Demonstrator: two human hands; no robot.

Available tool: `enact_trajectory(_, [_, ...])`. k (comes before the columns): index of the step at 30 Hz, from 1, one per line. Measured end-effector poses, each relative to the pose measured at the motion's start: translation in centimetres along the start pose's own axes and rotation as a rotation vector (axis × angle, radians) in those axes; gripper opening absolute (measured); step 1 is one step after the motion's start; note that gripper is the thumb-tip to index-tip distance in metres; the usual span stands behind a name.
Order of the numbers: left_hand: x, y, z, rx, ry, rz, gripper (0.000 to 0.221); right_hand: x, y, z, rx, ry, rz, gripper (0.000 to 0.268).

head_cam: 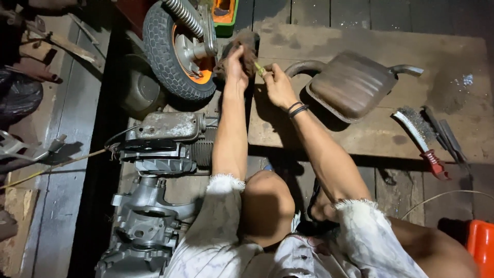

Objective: Cleaning a motorcycle exhaust muffler using a wire brush and a scraper to remove rust and debris.

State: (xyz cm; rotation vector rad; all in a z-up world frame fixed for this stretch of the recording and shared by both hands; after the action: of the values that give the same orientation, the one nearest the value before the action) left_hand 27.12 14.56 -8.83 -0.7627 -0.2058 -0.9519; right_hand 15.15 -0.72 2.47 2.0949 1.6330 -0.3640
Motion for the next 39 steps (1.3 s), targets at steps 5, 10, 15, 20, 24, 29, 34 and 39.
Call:
enact_trajectory(5, [-0.1,-1.7,2.0,-0.02,0.057,0.091,0.083,-1.5,-1.0,-1.4,0.307,0.208,-0.202,0.023])
enact_trajectory(10, [0.3,-3.6,2.5,-0.089,-0.091,-0.083,0.042,-1.4,0.0,0.5,0.316,0.299,-0.178,0.025])
enact_trajectory(15, [-0.6,-2.8,0.9,-0.098,-0.056,-0.229,0.03,-0.5,0.0,1.0,0.393,0.382,-0.192,0.021])
enact_trajectory(20, [-0.6,-0.8,1.0,0.164,0.012,-0.236,0.004,0.2,-0.1,1.9,0.38,0.385,-0.247,0.019])
enact_trajectory(24, [-0.4,-0.3,0.6,0.116,0.163,-0.019,0.014,-1.2,-0.2,0.3,0.342,0.1,-0.24,0.024])
enact_trajectory(29, [0.9,-1.1,2.7,0.029,0.154,0.054,0.032,-0.6,0.4,1.4,0.508,0.441,-0.228,0.016])
enact_trajectory(34, [0.1,-0.5,1.6,0.081,0.066,-0.107,0.026,0.8,0.5,1.6,0.601,0.668,-0.187,0.019])
enact_trajectory(39, [0.9,-0.8,1.0,0.043,0.053,-0.266,0.022,-0.3,0.4,0.6,0.476,0.398,-0.233,0.021])
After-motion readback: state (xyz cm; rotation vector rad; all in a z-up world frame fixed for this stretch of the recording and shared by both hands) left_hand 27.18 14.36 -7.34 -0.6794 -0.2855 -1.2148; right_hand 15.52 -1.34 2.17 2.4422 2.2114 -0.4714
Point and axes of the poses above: each hand's wrist, its own y-axis towards the middle knuckle, its own x-axis out of the palm, z = x × y, the point moved 6 cm from there along y, towards the middle knuckle, and after that the axes turned 13 degrees about z, right-handed, at the moved point
